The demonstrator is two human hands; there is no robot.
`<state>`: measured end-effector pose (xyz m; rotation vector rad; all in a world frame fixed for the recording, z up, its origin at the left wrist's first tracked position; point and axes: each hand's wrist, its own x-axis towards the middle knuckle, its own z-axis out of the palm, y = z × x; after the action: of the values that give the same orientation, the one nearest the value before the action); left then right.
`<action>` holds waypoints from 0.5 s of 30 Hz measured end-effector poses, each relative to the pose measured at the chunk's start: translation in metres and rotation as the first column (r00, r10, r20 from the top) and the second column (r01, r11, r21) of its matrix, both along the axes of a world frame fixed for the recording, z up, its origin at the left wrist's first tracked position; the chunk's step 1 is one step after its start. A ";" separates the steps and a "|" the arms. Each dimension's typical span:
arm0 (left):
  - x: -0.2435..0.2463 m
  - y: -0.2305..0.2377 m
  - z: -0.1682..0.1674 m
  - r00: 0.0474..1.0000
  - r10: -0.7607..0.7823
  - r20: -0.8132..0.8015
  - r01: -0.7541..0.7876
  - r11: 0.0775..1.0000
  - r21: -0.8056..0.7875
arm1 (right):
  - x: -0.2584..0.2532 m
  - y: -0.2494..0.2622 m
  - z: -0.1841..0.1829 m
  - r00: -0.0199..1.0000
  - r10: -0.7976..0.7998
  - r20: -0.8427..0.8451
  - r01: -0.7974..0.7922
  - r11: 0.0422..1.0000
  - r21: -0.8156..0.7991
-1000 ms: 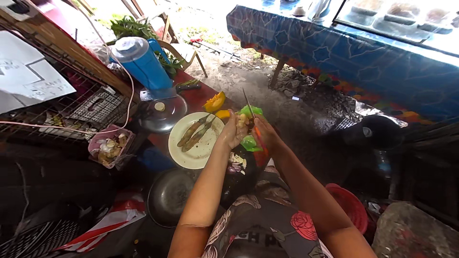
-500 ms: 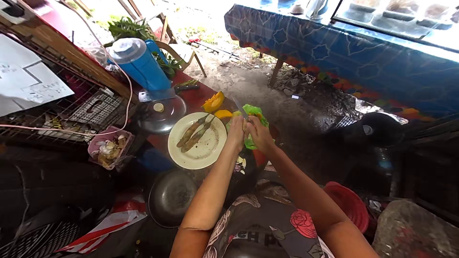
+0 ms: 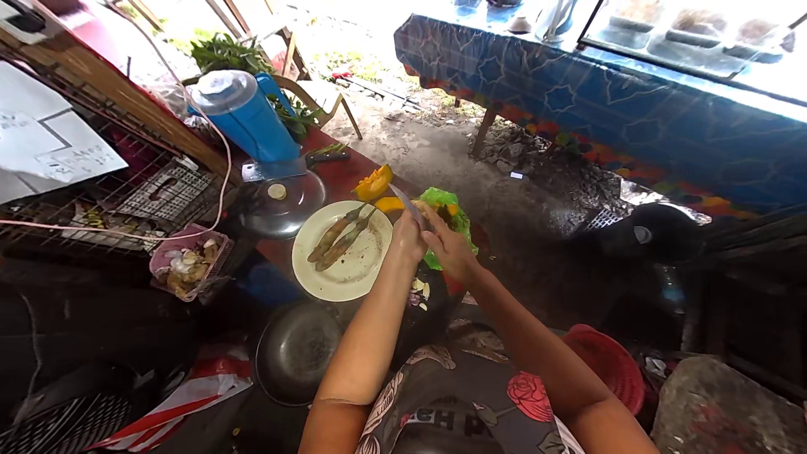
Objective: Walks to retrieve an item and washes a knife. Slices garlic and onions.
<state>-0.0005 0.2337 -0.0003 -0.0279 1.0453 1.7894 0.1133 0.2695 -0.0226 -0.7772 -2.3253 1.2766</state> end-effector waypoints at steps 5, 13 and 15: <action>0.004 -0.001 0.006 0.996 0.045 0.078 -0.046 0.999 0.005 | 0.002 0.001 -0.004 0.999 0.032 0.022 -0.034 0.996 0.078; -0.002 -0.001 -0.003 0.996 -0.091 -0.018 0.092 0.995 0.030 | 0.005 0.009 -0.010 0.998 0.027 -0.052 -0.032 0.995 -0.095; -0.012 -0.003 -0.003 0.983 -0.168 -0.081 0.168 0.986 -0.009 | 0.007 0.010 -0.005 0.996 0.004 -0.088 -0.019 0.984 -0.175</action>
<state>-0.0121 0.2305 -0.0035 0.1292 1.0750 1.6478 0.1203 0.2799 -0.0272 -0.7479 -2.1736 1.5054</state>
